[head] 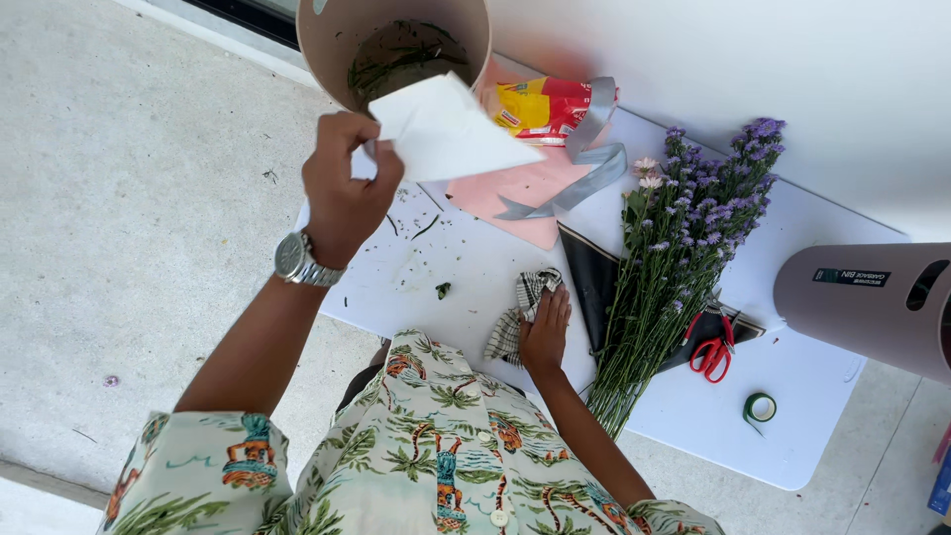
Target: The person prepares purple flowers by trimming the stems with shears, cleaning the workspace with a cloth, and then gathering the stems together to tie them with a ribbon.
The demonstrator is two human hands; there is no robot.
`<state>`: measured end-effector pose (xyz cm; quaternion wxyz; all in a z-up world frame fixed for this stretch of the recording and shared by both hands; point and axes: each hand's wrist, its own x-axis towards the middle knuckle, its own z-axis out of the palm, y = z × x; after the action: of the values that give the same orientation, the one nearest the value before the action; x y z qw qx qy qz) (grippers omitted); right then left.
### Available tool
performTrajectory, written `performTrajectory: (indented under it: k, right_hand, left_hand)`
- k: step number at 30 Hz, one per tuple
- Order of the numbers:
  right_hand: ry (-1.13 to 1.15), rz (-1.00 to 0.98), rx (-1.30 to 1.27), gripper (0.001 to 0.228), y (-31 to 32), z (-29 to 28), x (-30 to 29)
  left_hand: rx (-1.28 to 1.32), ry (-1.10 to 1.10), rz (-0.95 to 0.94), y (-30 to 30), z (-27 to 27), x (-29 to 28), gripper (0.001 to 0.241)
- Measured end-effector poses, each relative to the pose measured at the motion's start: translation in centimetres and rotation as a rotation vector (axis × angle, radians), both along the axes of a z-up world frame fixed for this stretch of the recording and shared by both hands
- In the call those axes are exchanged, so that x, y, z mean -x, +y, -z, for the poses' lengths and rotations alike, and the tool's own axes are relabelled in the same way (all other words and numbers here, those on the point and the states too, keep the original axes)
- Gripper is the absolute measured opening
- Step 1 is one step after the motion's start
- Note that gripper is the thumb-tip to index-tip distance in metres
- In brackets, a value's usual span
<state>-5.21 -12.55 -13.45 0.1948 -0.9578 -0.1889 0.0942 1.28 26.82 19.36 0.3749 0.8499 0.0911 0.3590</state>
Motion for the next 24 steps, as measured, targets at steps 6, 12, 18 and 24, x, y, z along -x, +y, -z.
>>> performTrajectory:
  k: [6,12,18,24]
  right_hand:
    - [-0.207,-0.238,0.106,0.073,8.1,3.8,-8.4]
    - [-0.208,-0.029,0.030,0.075,12.5,6.5,-20.5]
    - [-0.199,-0.085,-0.103,0.074,16.2,2.0,-24.3]
    - [-0.264,-0.339,-0.143,0.075,12.2,1.3,-10.8]
  left_hand:
    - [0.508,0.528,-0.434,3.6,8.6,21.9,0.011]
    - [0.779,0.850,-0.652,3.1,17.2,35.0,0.023]
    - [0.902,0.890,-0.519,4.8,17.6,36.2,0.022]
    - [0.872,0.877,-0.405,7.9,16.9,37.3,0.021]
